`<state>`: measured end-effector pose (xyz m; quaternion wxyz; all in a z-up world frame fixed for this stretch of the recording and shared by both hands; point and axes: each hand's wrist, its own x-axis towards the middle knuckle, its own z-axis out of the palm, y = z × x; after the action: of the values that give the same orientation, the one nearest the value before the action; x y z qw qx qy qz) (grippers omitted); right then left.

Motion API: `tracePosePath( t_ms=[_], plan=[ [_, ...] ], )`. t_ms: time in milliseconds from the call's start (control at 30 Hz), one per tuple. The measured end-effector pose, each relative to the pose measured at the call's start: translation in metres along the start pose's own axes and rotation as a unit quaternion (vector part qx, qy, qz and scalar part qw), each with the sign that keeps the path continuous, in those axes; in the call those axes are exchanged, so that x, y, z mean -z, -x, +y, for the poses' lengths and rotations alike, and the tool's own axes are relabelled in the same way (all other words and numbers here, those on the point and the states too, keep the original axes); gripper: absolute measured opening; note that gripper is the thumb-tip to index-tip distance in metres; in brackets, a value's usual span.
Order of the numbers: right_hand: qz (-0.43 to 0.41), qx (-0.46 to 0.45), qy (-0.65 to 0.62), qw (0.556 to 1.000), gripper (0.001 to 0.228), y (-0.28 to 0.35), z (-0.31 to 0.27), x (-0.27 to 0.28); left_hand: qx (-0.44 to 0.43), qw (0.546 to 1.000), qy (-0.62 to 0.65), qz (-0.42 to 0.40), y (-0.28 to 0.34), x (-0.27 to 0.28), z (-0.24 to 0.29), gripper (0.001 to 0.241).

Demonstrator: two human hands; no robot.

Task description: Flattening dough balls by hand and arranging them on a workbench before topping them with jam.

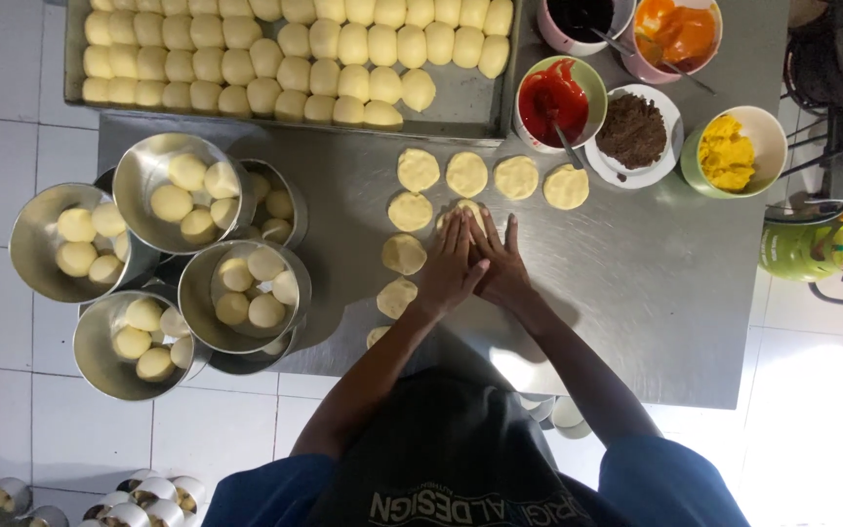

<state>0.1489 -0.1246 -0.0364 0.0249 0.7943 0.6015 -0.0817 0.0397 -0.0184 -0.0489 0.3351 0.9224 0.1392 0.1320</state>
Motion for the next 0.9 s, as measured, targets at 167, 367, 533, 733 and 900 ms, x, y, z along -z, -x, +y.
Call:
tracePosePath(
  t_ms=[167, 367, 533, 733, 900],
  plan=[
    [0.076, -0.015, -0.107, 0.991, 0.075, 0.016, 0.003, 0.001, 0.042, 0.997, 0.056, 0.012, 0.003, -0.006, -0.008, 0.084],
    [0.26, -0.075, -0.289, 0.918, 0.053, -0.053, 0.036, 0.031, 0.054, 0.992, 0.109, 0.015, 0.005, -0.005, -0.008, 0.077],
    [0.279, -0.091, -0.283, 0.913, 0.039, -0.187, 0.077, 0.02, 0.079, 0.993, 0.084, -0.009, 0.005, -0.008, -0.005, 0.076],
    [0.089, -0.19, -0.23, 0.95, 0.041, -0.262, 0.068, 0.017, 0.069, 0.989, 0.125, -0.028, 0.011, 0.015, 0.011, 0.075],
    [0.124, -0.244, -0.217, 0.937, 0.037, -0.288, 0.069, 0.005, 0.083, 0.985, 0.144, -0.047, 0.005, 0.039, 0.027, 0.073]
  ],
)
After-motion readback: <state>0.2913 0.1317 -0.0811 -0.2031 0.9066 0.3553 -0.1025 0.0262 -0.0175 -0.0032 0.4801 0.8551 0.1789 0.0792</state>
